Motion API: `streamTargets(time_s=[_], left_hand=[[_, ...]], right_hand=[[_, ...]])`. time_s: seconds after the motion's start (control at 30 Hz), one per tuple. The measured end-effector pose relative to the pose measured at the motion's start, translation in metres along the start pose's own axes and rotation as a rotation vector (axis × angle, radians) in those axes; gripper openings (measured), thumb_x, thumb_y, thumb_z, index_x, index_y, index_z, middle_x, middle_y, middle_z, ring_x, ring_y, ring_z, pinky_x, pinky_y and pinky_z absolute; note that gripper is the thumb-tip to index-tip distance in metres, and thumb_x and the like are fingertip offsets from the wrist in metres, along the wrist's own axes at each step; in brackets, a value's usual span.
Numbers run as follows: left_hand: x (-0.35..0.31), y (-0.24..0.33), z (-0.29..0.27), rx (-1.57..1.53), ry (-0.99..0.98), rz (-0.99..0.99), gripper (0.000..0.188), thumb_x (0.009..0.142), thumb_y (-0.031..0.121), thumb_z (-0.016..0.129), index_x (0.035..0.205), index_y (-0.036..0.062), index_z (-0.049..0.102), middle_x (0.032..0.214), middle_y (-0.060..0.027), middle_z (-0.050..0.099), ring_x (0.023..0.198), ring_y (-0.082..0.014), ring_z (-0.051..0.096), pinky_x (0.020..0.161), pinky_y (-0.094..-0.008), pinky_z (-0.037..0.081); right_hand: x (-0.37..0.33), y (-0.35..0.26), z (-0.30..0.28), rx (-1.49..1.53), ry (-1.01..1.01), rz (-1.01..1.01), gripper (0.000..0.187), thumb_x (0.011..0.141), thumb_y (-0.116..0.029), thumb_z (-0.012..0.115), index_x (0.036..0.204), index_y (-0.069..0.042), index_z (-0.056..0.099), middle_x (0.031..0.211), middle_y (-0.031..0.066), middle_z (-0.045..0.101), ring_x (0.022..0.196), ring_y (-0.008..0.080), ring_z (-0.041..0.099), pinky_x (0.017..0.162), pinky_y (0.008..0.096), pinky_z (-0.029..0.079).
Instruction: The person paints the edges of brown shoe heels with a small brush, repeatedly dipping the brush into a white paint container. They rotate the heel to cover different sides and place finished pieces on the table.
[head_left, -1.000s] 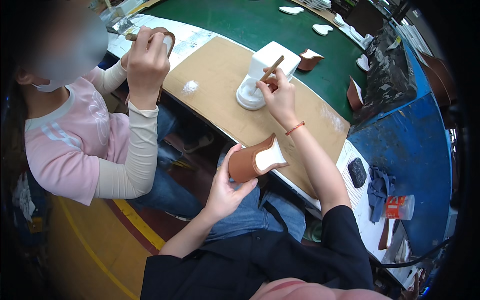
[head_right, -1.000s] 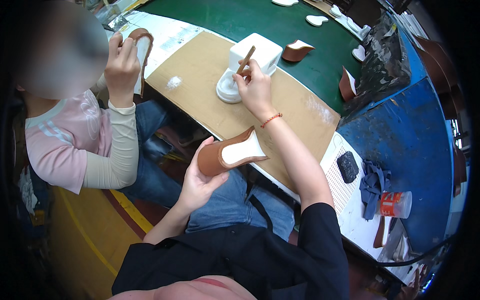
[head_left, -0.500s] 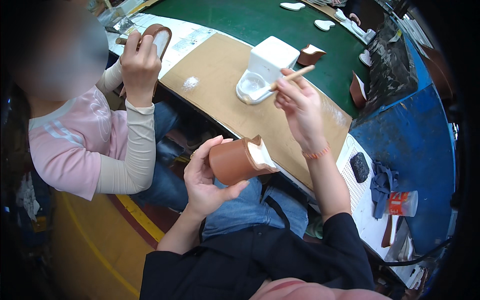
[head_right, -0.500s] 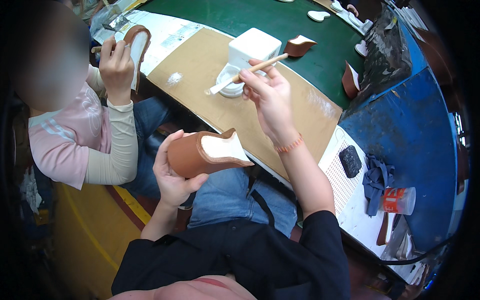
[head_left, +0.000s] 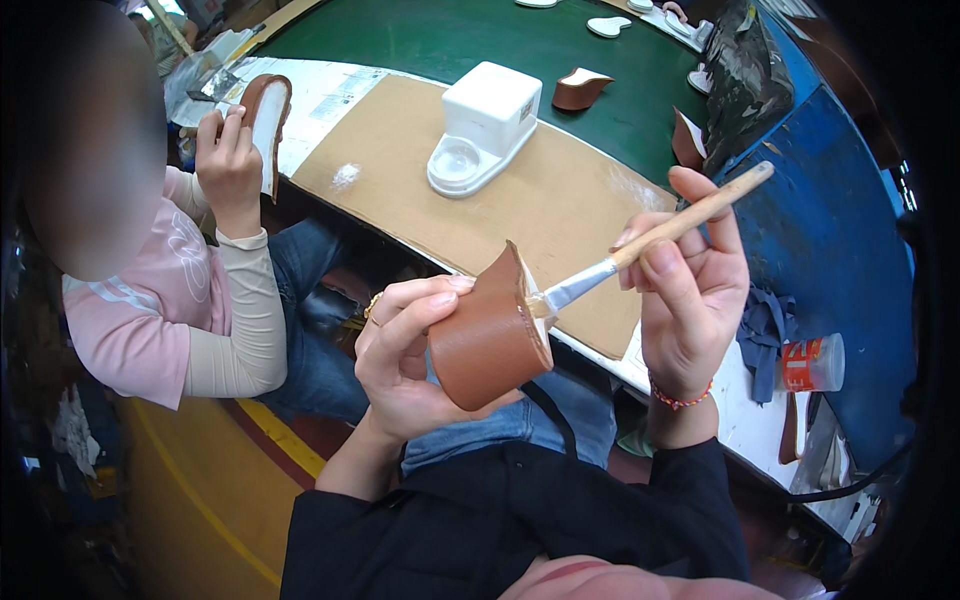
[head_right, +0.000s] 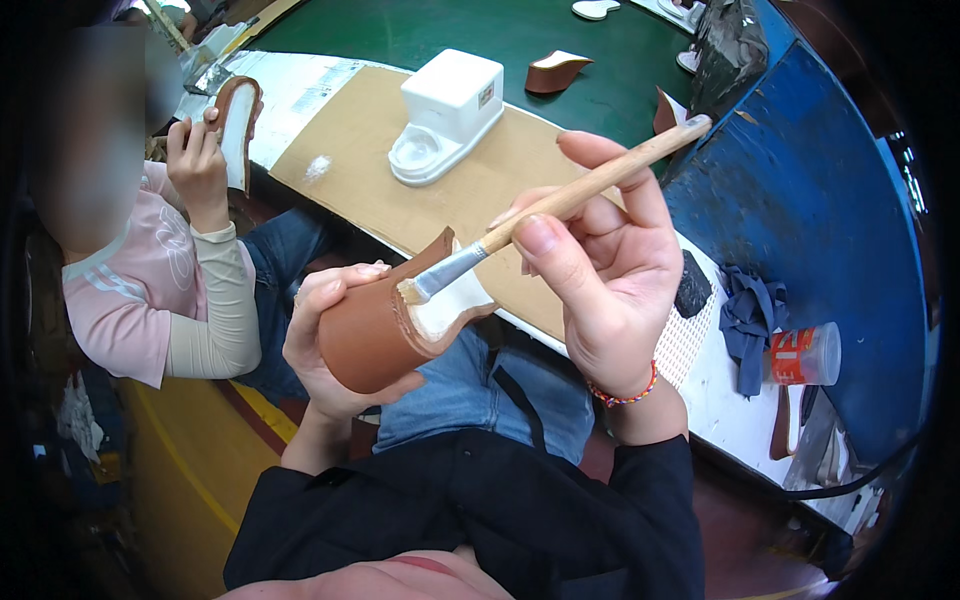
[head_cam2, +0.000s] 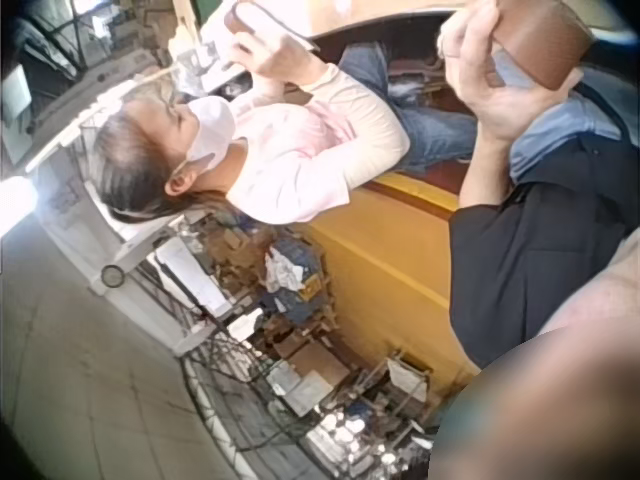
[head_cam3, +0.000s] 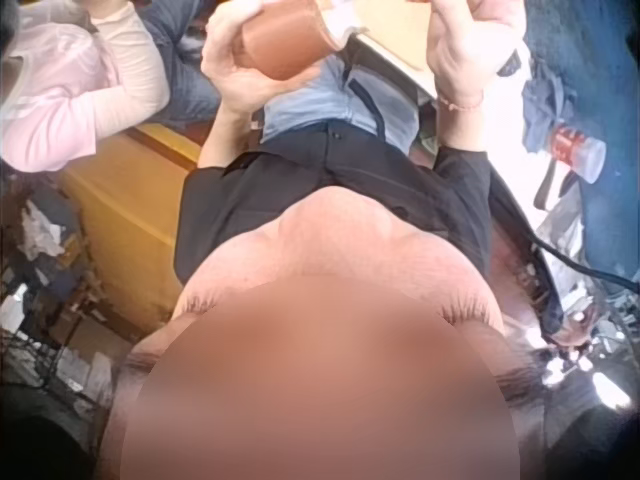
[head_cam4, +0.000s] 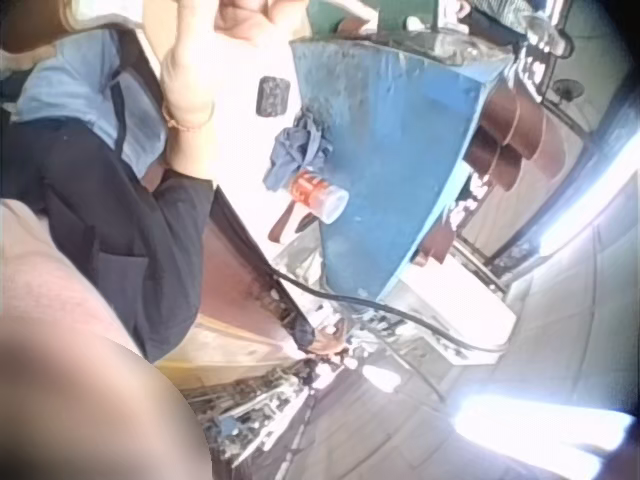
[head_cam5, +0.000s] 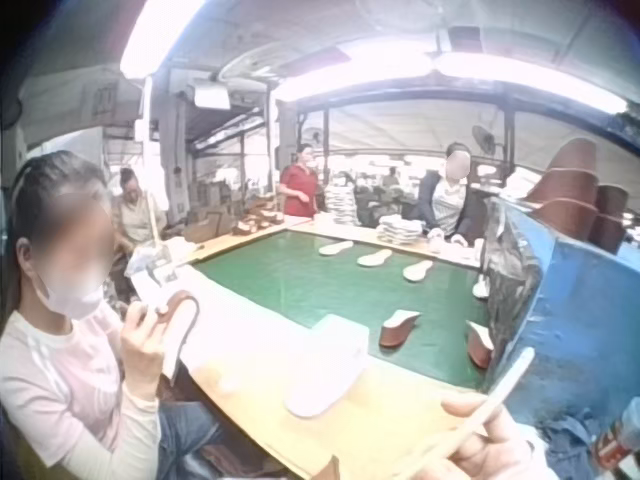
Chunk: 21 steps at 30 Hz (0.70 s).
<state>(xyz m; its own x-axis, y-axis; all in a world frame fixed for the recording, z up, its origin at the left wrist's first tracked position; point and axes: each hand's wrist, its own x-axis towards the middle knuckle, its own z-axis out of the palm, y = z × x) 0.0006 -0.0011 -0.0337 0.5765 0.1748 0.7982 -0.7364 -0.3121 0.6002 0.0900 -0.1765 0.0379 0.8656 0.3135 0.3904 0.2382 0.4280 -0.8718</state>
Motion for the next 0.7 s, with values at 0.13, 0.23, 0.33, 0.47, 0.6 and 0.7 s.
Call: streamTargets(time_s=[0.13,0.23,0.33,0.47,0.6,0.7], left_hand=[[0.004,0.006,0.005,0.058,-0.017,0.007,0.075,0.050,0.016,0.087,0.113,0.0027,0.051,0.108,-0.0154,0.051,0.097,-0.0227,0.057,0.080,-0.0322,0.051],[0.005,0.008,0.008,0.090,-0.029,-0.010,0.073,0.049,0.015,0.087,0.112,0.0028,0.053,0.107,-0.0143,0.052,0.096,-0.0221,0.056,0.080,-0.0320,0.050],[0.005,0.010,0.010,0.117,-0.041,-0.032,0.072,0.048,0.016,0.087,0.111,0.0028,0.054,0.106,-0.0131,0.052,0.096,-0.0212,0.056,0.080,-0.0316,0.049],[0.006,0.012,0.011,0.139,-0.053,-0.060,0.073,0.048,0.016,0.087,0.111,0.0027,0.055,0.105,-0.0123,0.052,0.095,-0.0205,0.056,0.080,-0.0313,0.049],[0.008,0.013,0.011,0.159,-0.081,-0.076,0.074,0.048,0.014,0.087,0.113,0.0015,0.054,0.106,-0.0122,0.051,0.094,-0.0204,0.056,0.081,-0.0315,0.048],[0.008,0.013,0.011,0.130,-0.087,-0.094,0.075,0.048,0.011,0.086,0.114,0.0002,0.052,0.108,-0.0120,0.049,0.095,-0.0198,0.055,0.082,-0.0315,0.049]], right_hand=[[-0.003,-0.010,-0.012,0.040,-0.064,-0.039,0.052,0.080,0.000,0.061,0.125,0.003,0.036,0.088,0.0133,0.063,0.081,0.0126,0.060,0.066,0.0208,0.046],[-0.008,-0.015,-0.015,0.047,-0.069,-0.082,0.055,0.079,0.002,0.060,0.127,0.004,0.034,0.088,0.0140,0.063,0.082,0.0136,0.060,0.075,0.0244,0.047],[-0.012,-0.017,-0.012,-0.138,0.051,-0.112,0.056,0.079,-0.007,0.058,0.128,0.006,0.033,0.081,0.0153,0.060,0.069,0.0137,0.058,0.059,0.0209,0.044],[-0.012,-0.021,-0.015,-0.164,0.002,-0.179,0.058,0.078,-0.008,0.060,0.127,0.006,0.033,0.079,0.0152,0.060,0.069,0.0139,0.058,0.060,0.0204,0.043],[-0.012,-0.021,-0.017,-0.183,-0.023,-0.232,0.059,0.078,-0.009,0.062,0.127,0.006,0.033,0.078,0.0150,0.060,0.068,0.0138,0.058,0.061,0.0202,0.044],[-0.012,-0.019,-0.018,-0.192,-0.020,-0.271,0.059,0.078,-0.010,0.063,0.126,0.006,0.033,0.077,0.0151,0.060,0.068,0.0139,0.057,0.063,0.0209,0.044]])
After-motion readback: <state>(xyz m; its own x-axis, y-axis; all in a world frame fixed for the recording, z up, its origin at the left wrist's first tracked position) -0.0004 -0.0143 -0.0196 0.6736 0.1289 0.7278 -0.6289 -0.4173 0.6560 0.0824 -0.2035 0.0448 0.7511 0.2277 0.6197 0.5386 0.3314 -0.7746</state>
